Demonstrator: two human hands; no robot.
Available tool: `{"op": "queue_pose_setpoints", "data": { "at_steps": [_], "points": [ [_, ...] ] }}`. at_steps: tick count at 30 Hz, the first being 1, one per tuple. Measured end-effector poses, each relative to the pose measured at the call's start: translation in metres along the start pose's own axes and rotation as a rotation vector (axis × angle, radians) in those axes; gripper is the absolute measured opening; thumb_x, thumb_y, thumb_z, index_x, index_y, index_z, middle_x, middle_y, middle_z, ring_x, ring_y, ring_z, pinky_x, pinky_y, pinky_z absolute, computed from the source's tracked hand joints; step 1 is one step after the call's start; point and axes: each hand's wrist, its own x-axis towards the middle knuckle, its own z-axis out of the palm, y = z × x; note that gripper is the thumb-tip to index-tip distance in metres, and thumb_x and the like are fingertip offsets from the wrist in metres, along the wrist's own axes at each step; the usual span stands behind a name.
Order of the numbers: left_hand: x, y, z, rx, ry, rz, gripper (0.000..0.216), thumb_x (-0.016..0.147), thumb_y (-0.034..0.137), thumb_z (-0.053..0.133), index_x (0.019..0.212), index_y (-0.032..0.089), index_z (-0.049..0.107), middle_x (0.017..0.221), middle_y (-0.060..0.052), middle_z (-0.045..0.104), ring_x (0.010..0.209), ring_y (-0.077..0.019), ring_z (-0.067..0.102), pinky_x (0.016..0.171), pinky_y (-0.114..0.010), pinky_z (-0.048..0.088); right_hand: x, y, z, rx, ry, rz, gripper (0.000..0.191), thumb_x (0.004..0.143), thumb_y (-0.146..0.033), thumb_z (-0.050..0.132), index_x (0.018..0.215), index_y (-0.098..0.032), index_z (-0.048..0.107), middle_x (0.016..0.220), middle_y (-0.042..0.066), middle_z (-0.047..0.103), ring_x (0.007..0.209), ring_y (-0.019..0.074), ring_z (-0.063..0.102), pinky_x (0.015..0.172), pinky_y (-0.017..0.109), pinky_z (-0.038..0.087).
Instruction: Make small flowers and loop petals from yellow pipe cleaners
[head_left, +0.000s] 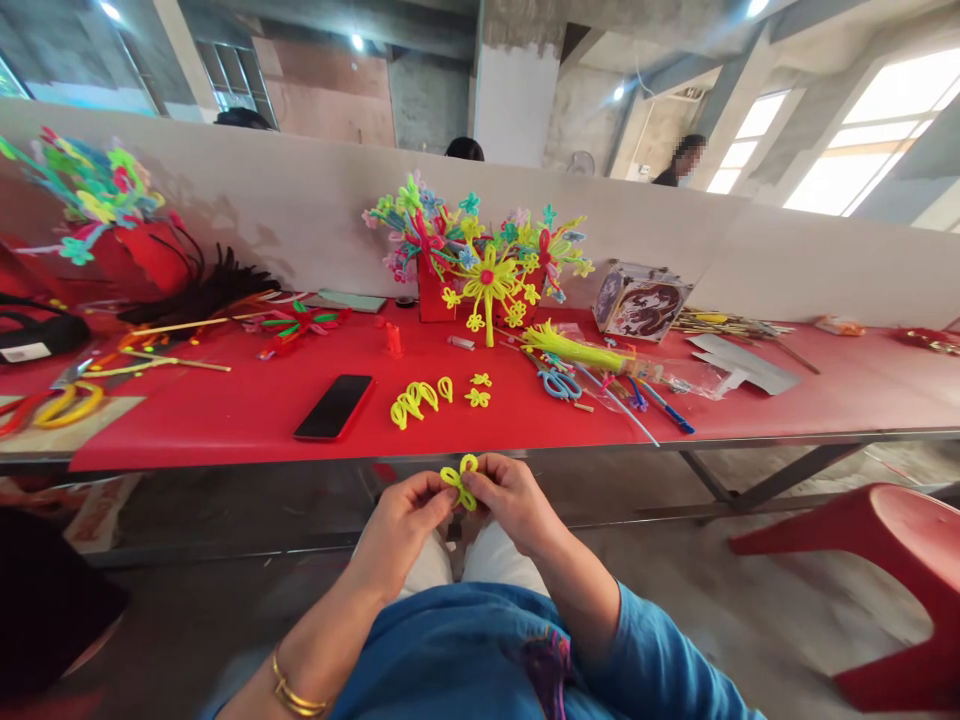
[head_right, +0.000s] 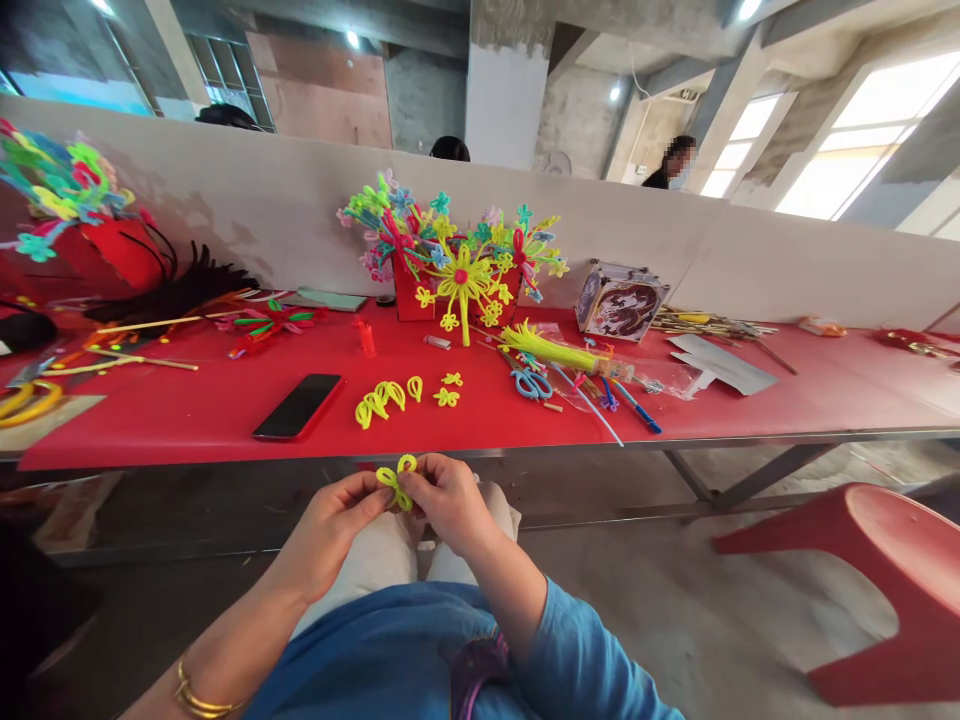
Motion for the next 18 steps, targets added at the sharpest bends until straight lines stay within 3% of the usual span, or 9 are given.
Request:
{"op": "queue_pose_setpoints", "data": {
  "at_steps": [3, 8, 15, 18],
  "points": [
    [0.0011, -0.002, -0.0003, 0.071, 0.044, 0.038, 0.013, 0.07, 0.029, 0.062, 0.069, 0.016, 0.065, 0.063, 0.001, 0.063, 0.062, -0.0129, 0.054, 0.06, -0.022, 0.04, 0.0022, 0.0035, 0.0002, 0.015, 0.019, 0.024, 0.027, 0.069, -0.041, 0.059, 0.066, -0.014, 0.053, 0.054, -0.004, 0.049, 0.044, 0.0054, 0.041, 0.042, 0.017, 0.033],
    [0.0013, -0.0013, -0.0015, 0.007, -0.023, -0.041, 0.015, 0.07, 0.029, 0.06, 0.071, 0.014, 0.066, 0.066, -0.003, 0.065, 0.068, -0.017, 0.057, 0.065, -0.026, 0.043, 0.0018, 0.0037, -0.0024, 0.057, 0.021, 0.051, 0.029, 0.068, -0.043, 0.059, 0.066, -0.014, 0.053, 0.055, -0.003, 0.051, 0.045, 0.0058, 0.043, 0.044, 0.017, 0.034],
    [0.0018, -0.0046, -0.0085, 0.332, 0.059, 0.106, 0.011, 0.068, 0.027, 0.061, 0.067, 0.016, 0.064, 0.061, 0.0, 0.061, 0.057, -0.0128, 0.05, 0.054, -0.021, 0.038, 0.0036, 0.0073, -0.003, 0.157, 0.012, 0.129, 0.028, 0.064, -0.041, 0.062, 0.064, -0.015, 0.052, 0.052, -0.004, 0.051, 0.04, 0.0043, 0.042, 0.04, 0.016, 0.032],
    [0.0012, -0.0064, -0.0079, 0.235, 0.03, 0.045, 0.014, 0.07, 0.029, 0.06, 0.07, 0.016, 0.065, 0.063, -0.001, 0.063, 0.06, -0.0134, 0.052, 0.056, -0.022, 0.039, 0.0029, 0.0069, -0.0022, 0.139, 0.006, 0.129, 0.03, 0.063, -0.042, 0.063, 0.063, -0.014, 0.051, 0.053, -0.004, 0.051, 0.041, 0.0046, 0.044, 0.041, 0.016, 0.032]
  ]
}}
